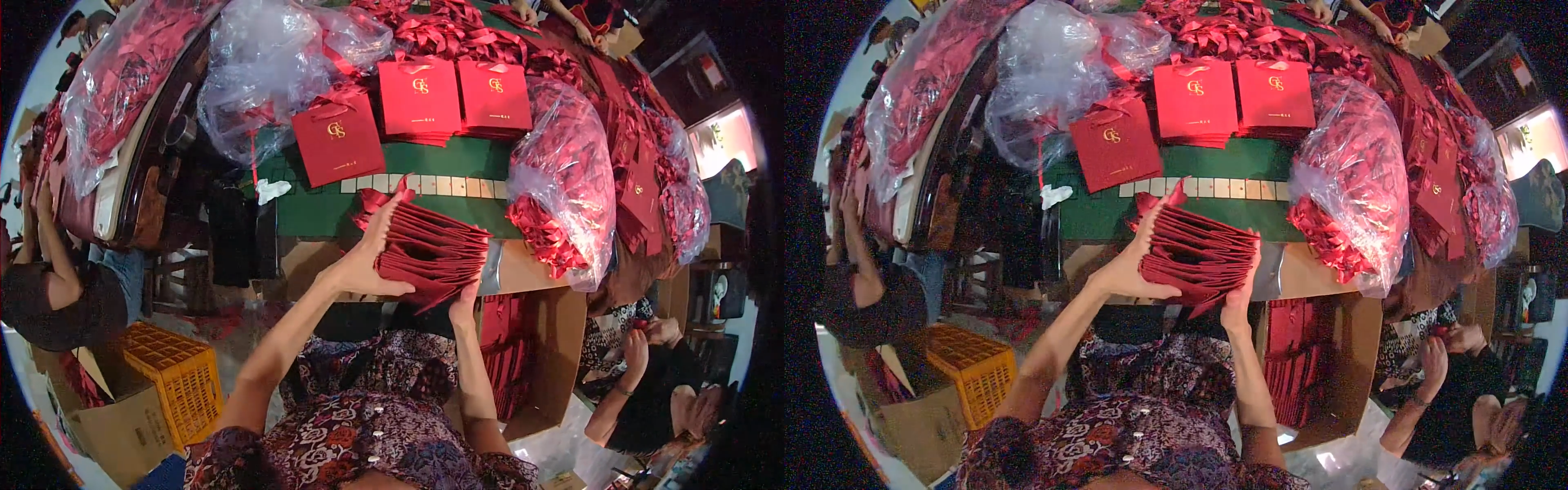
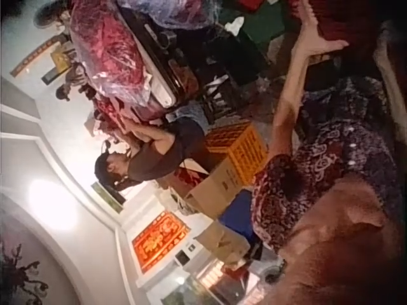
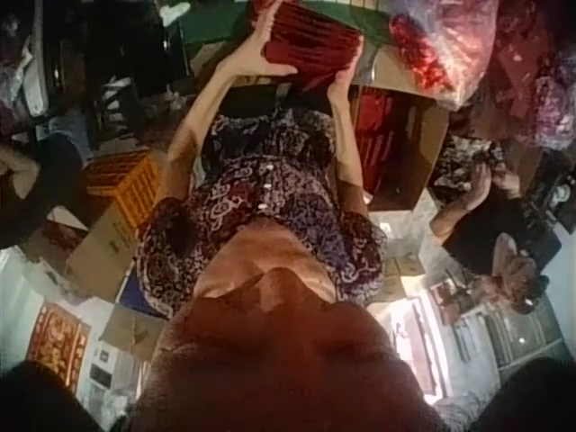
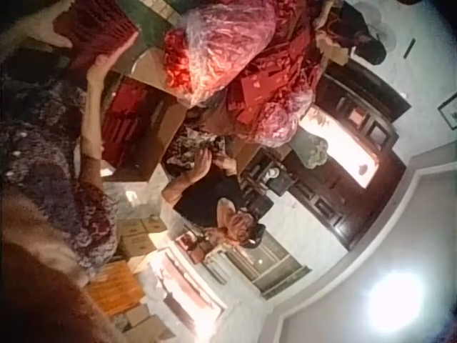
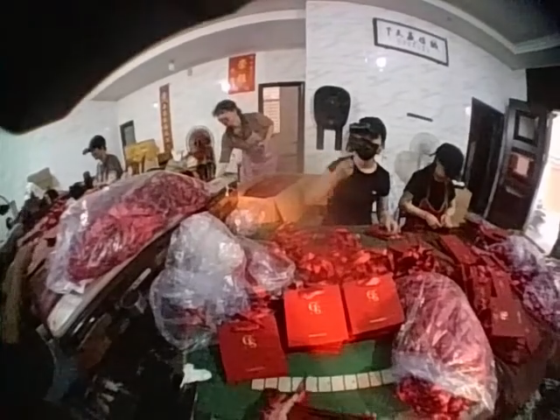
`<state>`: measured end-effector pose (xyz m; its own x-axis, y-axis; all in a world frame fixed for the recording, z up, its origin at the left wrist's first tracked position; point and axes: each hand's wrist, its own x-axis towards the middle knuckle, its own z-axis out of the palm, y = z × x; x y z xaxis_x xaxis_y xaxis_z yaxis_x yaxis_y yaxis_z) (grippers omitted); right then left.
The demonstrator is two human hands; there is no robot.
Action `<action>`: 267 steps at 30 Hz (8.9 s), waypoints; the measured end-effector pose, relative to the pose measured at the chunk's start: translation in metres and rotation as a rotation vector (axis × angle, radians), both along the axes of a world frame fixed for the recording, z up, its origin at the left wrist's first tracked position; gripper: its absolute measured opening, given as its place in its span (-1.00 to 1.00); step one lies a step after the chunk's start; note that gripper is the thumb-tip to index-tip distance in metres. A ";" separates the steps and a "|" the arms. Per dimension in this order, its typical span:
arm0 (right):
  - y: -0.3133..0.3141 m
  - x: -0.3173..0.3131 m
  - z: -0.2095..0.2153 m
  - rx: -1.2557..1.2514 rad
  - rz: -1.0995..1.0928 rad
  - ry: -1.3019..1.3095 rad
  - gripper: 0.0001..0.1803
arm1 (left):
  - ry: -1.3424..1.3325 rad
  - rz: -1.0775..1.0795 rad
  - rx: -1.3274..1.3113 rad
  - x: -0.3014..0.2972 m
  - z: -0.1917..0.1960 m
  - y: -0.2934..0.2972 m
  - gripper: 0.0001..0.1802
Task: The person assembles paper gift bags by attaching ribbon handles to them, then folds the bags by hand.
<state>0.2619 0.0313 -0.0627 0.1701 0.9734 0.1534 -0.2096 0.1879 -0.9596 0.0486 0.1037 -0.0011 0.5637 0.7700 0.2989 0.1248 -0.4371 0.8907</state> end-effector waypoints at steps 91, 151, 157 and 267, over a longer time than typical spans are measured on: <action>0.000 -0.023 -0.007 0.011 -0.132 -0.247 -0.28 | 0.210 0.289 0.033 -0.020 0.008 -0.009 -0.13; -0.015 -0.019 -0.001 -0.025 -0.044 -0.220 -0.15 | 0.147 0.282 0.052 -0.021 0.010 -0.028 -0.12; -0.008 -0.006 0.027 0.004 0.119 -0.420 0.05 | 0.149 0.238 0.064 -0.027 0.007 -0.026 -0.19; -0.045 -0.012 0.038 0.236 -0.328 -0.705 -0.58 | 0.024 0.390 -0.208 -0.031 -0.060 -0.044 0.09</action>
